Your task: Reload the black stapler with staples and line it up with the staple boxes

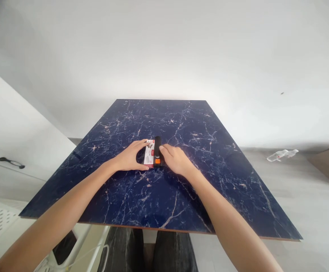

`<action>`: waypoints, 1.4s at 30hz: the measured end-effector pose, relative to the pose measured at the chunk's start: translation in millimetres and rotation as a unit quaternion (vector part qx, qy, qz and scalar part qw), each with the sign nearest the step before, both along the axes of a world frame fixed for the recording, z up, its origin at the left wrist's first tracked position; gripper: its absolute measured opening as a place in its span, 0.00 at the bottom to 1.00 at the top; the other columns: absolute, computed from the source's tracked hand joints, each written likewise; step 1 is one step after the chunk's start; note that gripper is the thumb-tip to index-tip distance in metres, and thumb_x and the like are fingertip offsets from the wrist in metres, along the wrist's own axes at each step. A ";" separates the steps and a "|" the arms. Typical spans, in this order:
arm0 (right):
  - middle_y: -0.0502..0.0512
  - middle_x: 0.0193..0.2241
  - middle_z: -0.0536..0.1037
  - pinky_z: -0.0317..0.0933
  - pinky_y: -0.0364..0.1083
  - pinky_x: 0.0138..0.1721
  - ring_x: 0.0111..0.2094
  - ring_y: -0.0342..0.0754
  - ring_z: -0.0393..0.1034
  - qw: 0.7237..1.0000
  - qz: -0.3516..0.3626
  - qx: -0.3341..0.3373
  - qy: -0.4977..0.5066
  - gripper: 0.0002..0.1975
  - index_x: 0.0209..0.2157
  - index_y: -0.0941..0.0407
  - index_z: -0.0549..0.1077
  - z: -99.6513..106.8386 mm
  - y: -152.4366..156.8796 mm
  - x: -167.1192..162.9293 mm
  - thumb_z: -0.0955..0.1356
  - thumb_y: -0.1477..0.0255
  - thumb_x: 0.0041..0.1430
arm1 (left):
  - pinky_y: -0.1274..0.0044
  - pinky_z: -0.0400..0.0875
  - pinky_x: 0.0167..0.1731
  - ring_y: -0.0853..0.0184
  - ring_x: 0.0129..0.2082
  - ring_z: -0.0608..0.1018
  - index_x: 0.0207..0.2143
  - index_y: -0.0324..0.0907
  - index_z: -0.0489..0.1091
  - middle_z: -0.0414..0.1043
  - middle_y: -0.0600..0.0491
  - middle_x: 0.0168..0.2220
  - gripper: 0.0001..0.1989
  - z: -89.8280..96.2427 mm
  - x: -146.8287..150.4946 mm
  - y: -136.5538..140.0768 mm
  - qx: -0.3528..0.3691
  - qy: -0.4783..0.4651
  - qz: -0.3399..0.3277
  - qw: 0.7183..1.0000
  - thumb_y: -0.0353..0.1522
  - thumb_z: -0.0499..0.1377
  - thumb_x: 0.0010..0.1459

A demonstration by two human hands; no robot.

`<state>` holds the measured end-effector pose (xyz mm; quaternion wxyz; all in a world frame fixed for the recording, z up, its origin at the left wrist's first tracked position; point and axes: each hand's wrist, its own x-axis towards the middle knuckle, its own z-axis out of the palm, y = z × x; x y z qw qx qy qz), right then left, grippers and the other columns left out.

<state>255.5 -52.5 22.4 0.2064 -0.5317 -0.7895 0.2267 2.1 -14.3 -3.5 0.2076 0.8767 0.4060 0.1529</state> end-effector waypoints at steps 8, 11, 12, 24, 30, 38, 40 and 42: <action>0.57 0.35 0.80 0.57 0.44 0.31 0.32 0.52 0.73 0.996 -0.076 0.000 -0.048 0.13 0.44 0.55 0.71 2.9 1.8 4.5 0.69 0.64 0.60 | 0.56 0.58 0.65 0.46 0.68 0.60 0.69 0.47 0.55 0.55 0.43 0.69 0.53 -0.1 36.1 1.9 0.057 -0.008 0.020 0.998 0.55 0.69 0.46; 0.58 0.35 0.81 0.56 0.45 0.31 0.33 0.53 0.74 0.991 -0.115 -0.003 -0.071 0.13 0.44 0.56 0.73 0.6 17.1 36.1 0.67 0.65 0.59 | 0.58 0.58 0.65 0.47 0.66 0.62 0.69 0.46 0.56 0.57 0.44 0.69 0.53 -1.7 75.9 23.1 0.069 -0.007 0.003 0.998 0.55 0.69 0.45; 0.59 0.36 0.81 0.57 0.45 0.31 0.34 0.54 0.74 0.988 -0.135 0.002 -0.079 0.14 0.45 0.56 0.73 -0.1 22.6 51.5 0.67 0.66 0.59 | 0.59 0.58 0.65 0.47 0.66 0.63 0.69 0.45 0.55 0.58 0.44 0.68 0.53 -2.4 94.0 33.2 0.074 -0.011 -0.010 0.997 0.55 0.68 0.45; 0.59 0.45 0.81 0.63 0.48 0.42 0.43 0.56 0.75 0.950 -0.301 0.040 -0.075 0.23 0.55 0.55 0.73 -2.8 24.5 219.8 0.67 0.64 0.58 | 0.57 0.50 0.65 0.44 0.69 0.56 0.72 0.42 0.48 0.52 0.39 0.70 0.60 -7.2 293.9 90.2 0.059 -0.015 -0.126 0.990 0.61 0.64 0.45; 0.58 0.45 0.82 0.64 0.50 0.42 0.44 0.58 0.75 0.936 -0.341 0.050 -0.078 0.27 0.59 0.53 0.71 -5.1 15.2 217.9 0.66 0.62 0.59 | 0.54 0.52 0.64 0.41 0.68 0.57 0.72 0.44 0.48 0.51 0.40 0.71 0.61 -9.6 294.3 84.4 0.046 -0.009 -0.119 0.992 0.63 0.63 0.44; 0.66 0.55 0.76 0.62 0.55 0.52 0.52 0.60 0.71 0.923 -0.375 0.084 -0.025 0.32 0.63 0.58 0.65 -22.2 8.7 212.9 0.64 0.56 0.63 | 0.48 0.36 0.68 0.40 0.73 0.36 0.74 0.45 0.31 0.30 0.41 0.75 0.64 -2.9 262.2 61.9 0.021 0.039 -0.071 0.996 0.68 0.55 0.48; 0.71 0.56 0.73 0.57 0.62 0.57 0.58 0.66 0.64 0.893 -0.413 0.168 -0.060 0.32 0.63 0.61 0.64 -17.9 2.3 202.0 0.63 0.57 0.65 | 0.49 0.37 0.68 0.43 0.73 0.36 0.74 0.49 0.32 0.28 0.45 0.75 0.54 -1.1 228.3 52.7 0.033 0.025 -0.057 0.997 0.65 0.48 0.57; 0.72 0.56 0.72 0.49 0.67 0.60 0.62 0.70 0.56 0.877 -0.400 0.248 -0.098 0.27 0.61 0.61 0.66 -6.4 -1.6 181.9 0.62 0.61 0.66 | 0.50 0.39 0.68 0.45 0.74 0.38 0.74 0.52 0.37 0.31 0.49 0.75 0.46 2.7 185.5 43.6 0.056 0.024 -0.039 0.997 0.62 0.45 0.62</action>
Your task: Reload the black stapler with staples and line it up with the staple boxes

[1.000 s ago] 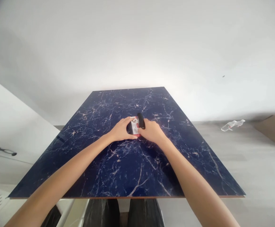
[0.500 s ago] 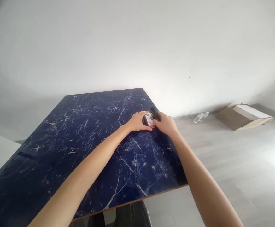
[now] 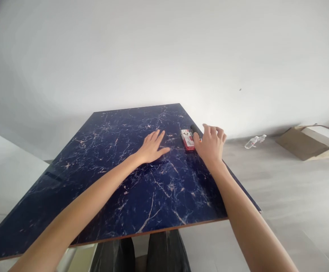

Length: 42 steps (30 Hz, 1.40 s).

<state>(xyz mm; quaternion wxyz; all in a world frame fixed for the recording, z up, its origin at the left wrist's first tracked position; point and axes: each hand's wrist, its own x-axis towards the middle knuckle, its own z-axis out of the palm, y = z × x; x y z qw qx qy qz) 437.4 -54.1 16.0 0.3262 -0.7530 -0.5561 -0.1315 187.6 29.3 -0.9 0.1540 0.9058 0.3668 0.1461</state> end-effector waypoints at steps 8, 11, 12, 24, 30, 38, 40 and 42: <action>0.68 0.60 0.69 0.55 0.64 0.60 0.61 0.65 0.58 0.924 0.367 -0.054 -0.088 0.22 0.60 0.58 0.68 12.2 28.3 -158.0 0.63 0.70 0.67 | 0.59 0.63 0.58 0.56 0.51 0.74 0.59 0.44 0.68 0.78 0.48 0.45 0.22 -0.7 -141.5 -30.5 0.095 -0.045 0.099 0.990 0.44 0.47 0.71; 0.65 0.58 0.72 0.59 0.59 0.60 0.59 0.59 0.63 0.883 0.459 -0.072 -0.070 0.23 0.63 0.58 0.65 -13.7 35.4 -197.6 0.61 0.70 0.69 | 0.62 0.66 0.55 0.57 0.50 0.73 0.55 0.44 0.71 0.75 0.48 0.49 0.18 -7.9 -156.7 -35.6 0.099 -0.024 0.074 0.992 0.41 0.49 0.71; 0.64 0.56 0.74 0.61 0.59 0.59 0.58 0.58 0.65 0.872 0.479 -0.083 -0.060 0.23 0.63 0.59 0.64 -21.5 35.9 -203.3 0.60 0.72 0.69 | 0.62 0.66 0.54 0.56 0.51 0.72 0.54 0.43 0.72 0.73 0.47 0.51 0.18 -9.6 -157.7 -36.4 0.102 -0.013 0.065 0.993 0.40 0.49 0.71; 0.64 0.58 0.72 0.63 0.62 0.59 0.60 0.58 0.66 0.852 0.511 -0.109 0.006 0.23 0.63 0.55 0.64 -33.5 24.9 -202.2 0.59 0.75 0.68 | 0.56 0.64 0.55 0.51 0.58 0.66 0.55 0.46 0.71 0.66 0.45 0.57 0.20 -15.4 -152.8 -44.1 0.087 0.014 0.068 0.994 0.42 0.45 0.72; 0.63 0.57 0.73 0.64 0.60 0.59 0.59 0.58 0.67 0.854 0.507 -0.112 0.005 0.22 0.62 0.56 0.64 -34.9 25.5 -202.3 0.58 0.75 0.69 | 0.58 0.65 0.55 0.51 0.57 0.67 0.54 0.44 0.71 0.66 0.45 0.56 0.20 -15.9 -151.4 -43.4 0.098 0.023 0.072 0.992 0.41 0.46 0.72; 0.64 0.58 0.72 0.63 0.60 0.59 0.60 0.57 0.66 0.854 0.507 -0.118 0.001 0.22 0.62 0.56 0.64 -33.6 24.6 -201.7 0.58 0.75 0.69 | 0.58 0.65 0.56 0.52 0.58 0.67 0.54 0.45 0.72 0.66 0.45 0.57 0.20 -16.5 -153.1 -42.6 0.106 0.031 0.068 0.992 0.41 0.46 0.72; 0.64 0.57 0.73 0.63 0.60 0.59 0.59 0.57 0.67 0.854 0.506 -0.122 -0.003 0.22 0.62 0.56 0.64 -32.5 24.0 -202.1 0.58 0.76 0.69 | 0.58 0.65 0.56 0.52 0.58 0.67 0.54 0.45 0.72 0.66 0.46 0.58 0.20 -16.7 -153.4 -42.7 0.102 0.026 0.069 0.992 0.41 0.46 0.72; 0.64 0.57 0.73 0.63 0.59 0.60 0.60 0.57 0.66 0.854 0.506 -0.120 -0.008 0.22 0.62 0.57 0.64 -32.0 23.5 -202.5 0.58 0.76 0.69 | 0.57 0.65 0.56 0.52 0.59 0.67 0.53 0.45 0.73 0.66 0.45 0.58 0.19 -16.9 -153.6 -42.9 0.100 0.020 0.072 0.992 0.41 0.47 0.72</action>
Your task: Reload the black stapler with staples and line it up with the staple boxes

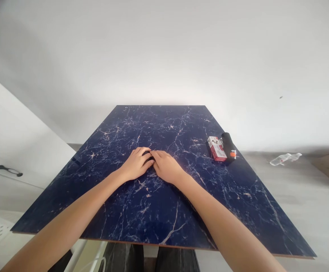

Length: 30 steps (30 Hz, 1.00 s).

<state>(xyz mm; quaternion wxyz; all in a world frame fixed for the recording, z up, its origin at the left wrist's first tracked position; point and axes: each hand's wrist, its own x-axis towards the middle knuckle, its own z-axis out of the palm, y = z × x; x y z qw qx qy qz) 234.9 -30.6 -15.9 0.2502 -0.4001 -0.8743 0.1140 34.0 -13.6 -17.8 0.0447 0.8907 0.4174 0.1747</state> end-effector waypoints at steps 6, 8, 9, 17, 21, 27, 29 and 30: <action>0.65 0.59 0.71 0.61 0.61 0.62 0.61 0.58 0.65 1.000 0.003 0.011 -0.007 0.22 0.63 0.58 0.63 -3.9 0.7 0.3 0.58 0.76 0.69 | 0.56 0.64 0.57 0.51 0.60 0.66 0.54 0.45 0.72 0.66 0.46 0.59 0.17 -0.6 -2.5 0.2 0.007 0.008 -0.015 1.000 0.36 0.50 0.70; 0.65 0.60 0.71 0.61 0.61 0.62 0.61 0.58 0.64 1.000 0.003 0.012 -0.009 0.23 0.63 0.57 0.63 -5.0 1.2 0.5 0.58 0.75 0.69 | 0.56 0.65 0.57 0.51 0.60 0.66 0.54 0.44 0.72 0.66 0.45 0.59 0.17 -0.5 -3.5 0.7 0.009 0.013 -0.021 1.000 0.37 0.51 0.70; 0.65 0.60 0.71 0.61 0.61 0.62 0.62 0.58 0.64 1.000 0.002 0.012 -0.009 0.23 0.63 0.57 0.63 -5.2 1.4 0.5 0.58 0.75 0.69 | 0.56 0.65 0.57 0.51 0.60 0.66 0.55 0.44 0.72 0.66 0.45 0.59 0.17 -0.5 -3.9 1.0 0.010 0.014 -0.023 1.000 0.37 0.51 0.70; 0.66 0.59 0.71 0.61 0.60 0.62 0.62 0.58 0.64 1.000 0.005 0.016 -0.007 0.22 0.62 0.58 0.64 -4.5 0.8 0.5 0.59 0.76 0.69 | 0.56 0.65 0.57 0.51 0.60 0.66 0.54 0.45 0.73 0.66 0.46 0.60 0.16 -1.9 -4.4 2.3 0.012 0.010 -0.023 1.000 0.37 0.51 0.70; 0.66 0.59 0.71 0.61 0.60 0.63 0.61 0.58 0.65 1.000 0.004 0.021 -0.008 0.22 0.62 0.59 0.64 -5.3 1.2 0.1 0.58 0.76 0.69 | 0.56 0.66 0.57 0.51 0.60 0.67 0.54 0.45 0.72 0.66 0.45 0.59 0.16 0.6 -4.0 1.0 0.012 0.012 -0.023 1.000 0.36 0.51 0.70; 0.65 0.59 0.71 0.61 0.60 0.63 0.61 0.58 0.64 1.000 0.002 0.021 -0.010 0.22 0.62 0.59 0.64 -5.8 1.1 0.3 0.58 0.76 0.69 | 0.56 0.66 0.57 0.51 0.60 0.66 0.53 0.45 0.73 0.66 0.46 0.60 0.16 -0.8 -4.1 1.5 0.013 0.012 -0.020 1.000 0.36 0.52 0.69; 0.65 0.59 0.71 0.61 0.60 0.62 0.61 0.58 0.64 1.000 0.004 0.021 -0.008 0.22 0.62 0.59 0.64 -5.7 1.2 0.5 0.59 0.76 0.68 | 0.56 0.66 0.57 0.51 0.60 0.66 0.53 0.44 0.73 0.66 0.46 0.60 0.16 -1.4 -4.0 1.5 0.017 0.017 -0.018 1.000 0.36 0.51 0.70; 0.65 0.59 0.71 0.61 0.60 0.62 0.62 0.58 0.64 1.000 0.004 0.020 -0.007 0.22 0.62 0.58 0.64 -5.6 1.2 0.5 0.59 0.76 0.68 | 0.56 0.66 0.57 0.51 0.61 0.66 0.53 0.44 0.73 0.66 0.46 0.60 0.16 -1.5 -3.9 1.4 0.018 0.020 -0.018 0.999 0.36 0.51 0.70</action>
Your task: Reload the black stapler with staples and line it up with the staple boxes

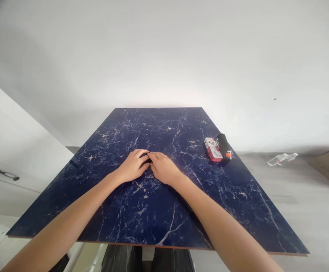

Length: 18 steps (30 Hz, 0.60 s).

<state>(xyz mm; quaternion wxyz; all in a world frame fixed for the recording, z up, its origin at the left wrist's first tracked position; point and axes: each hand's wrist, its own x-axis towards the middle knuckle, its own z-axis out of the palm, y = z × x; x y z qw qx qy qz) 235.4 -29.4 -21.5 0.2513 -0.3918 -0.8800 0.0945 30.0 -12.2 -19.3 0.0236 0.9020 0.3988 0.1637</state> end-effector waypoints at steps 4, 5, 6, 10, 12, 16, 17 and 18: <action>0.65 0.59 0.71 0.60 0.61 0.63 0.62 0.58 0.64 1.000 -0.003 -0.003 -0.003 0.22 0.62 0.58 0.64 0.6 -0.5 -0.3 0.58 0.76 0.69 | 0.57 0.65 0.58 0.51 0.61 0.66 0.55 0.44 0.72 0.65 0.45 0.61 0.17 1.0 0.0 -0.9 -0.002 0.008 -0.001 1.000 0.37 0.50 0.70; 0.65 0.59 0.71 0.61 0.60 0.63 0.62 0.58 0.64 1.000 -0.004 -0.004 -0.003 0.22 0.63 0.58 0.64 0.7 -0.6 -0.3 0.58 0.76 0.69 | 0.57 0.65 0.58 0.51 0.61 0.66 0.56 0.44 0.71 0.65 0.45 0.61 0.17 1.2 -0.1 -1.0 -0.004 0.008 -0.002 1.000 0.37 0.50 0.70; 0.65 0.59 0.71 0.61 0.60 0.62 0.62 0.58 0.64 1.000 -0.004 -0.005 -0.003 0.22 0.63 0.58 0.63 0.7 -0.7 -0.4 0.58 0.76 0.69 | 0.57 0.65 0.58 0.51 0.61 0.66 0.55 0.44 0.71 0.65 0.45 0.61 0.17 1.2 -0.3 -0.9 -0.006 0.006 -0.003 1.000 0.37 0.50 0.70; 0.66 0.59 0.71 0.61 0.60 0.63 0.62 0.58 0.64 1.000 -0.003 -0.001 -0.006 0.22 0.62 0.59 0.64 -0.2 -0.3 -0.1 0.58 0.76 0.69 | 0.56 0.65 0.57 0.51 0.61 0.66 0.54 0.45 0.72 0.65 0.46 0.60 0.16 0.0 -0.7 -0.3 -0.007 -0.003 -0.002 1.000 0.37 0.50 0.70; 0.66 0.59 0.71 0.60 0.60 0.63 0.62 0.58 0.64 1.000 -0.004 0.002 -0.009 0.22 0.62 0.59 0.64 -0.8 0.0 0.1 0.58 0.76 0.69 | 0.56 0.65 0.57 0.51 0.61 0.66 0.54 0.45 0.72 0.65 0.46 0.60 0.16 -0.3 -0.5 -0.3 -0.004 -0.001 -0.001 1.000 0.37 0.50 0.70; 0.66 0.59 0.71 0.61 0.60 0.63 0.62 0.58 0.64 1.000 -0.003 0.001 -0.010 0.22 0.62 0.59 0.64 -0.8 -0.1 -0.1 0.58 0.76 0.68 | 0.57 0.66 0.57 0.51 0.61 0.66 0.55 0.44 0.71 0.65 0.45 0.60 0.17 0.9 0.2 -1.1 -0.004 0.007 -0.004 1.000 0.37 0.50 0.71; 0.66 0.60 0.71 0.61 0.60 0.63 0.62 0.58 0.64 1.000 -0.003 0.001 -0.010 0.22 0.62 0.59 0.64 -0.5 -0.2 -0.2 0.58 0.76 0.68 | 0.57 0.66 0.57 0.51 0.61 0.66 0.56 0.45 0.71 0.65 0.45 0.60 0.17 1.5 0.3 -1.4 -0.006 0.008 -0.004 1.000 0.37 0.50 0.71; 0.66 0.60 0.71 0.61 0.60 0.63 0.62 0.58 0.64 1.000 -0.003 0.000 -0.009 0.22 0.62 0.59 0.64 -0.1 -0.5 -0.3 0.58 0.76 0.68 | 0.57 0.66 0.57 0.51 0.61 0.66 0.56 0.45 0.71 0.65 0.45 0.60 0.17 2.0 0.4 -1.6 -0.007 0.007 -0.004 1.000 0.37 0.50 0.71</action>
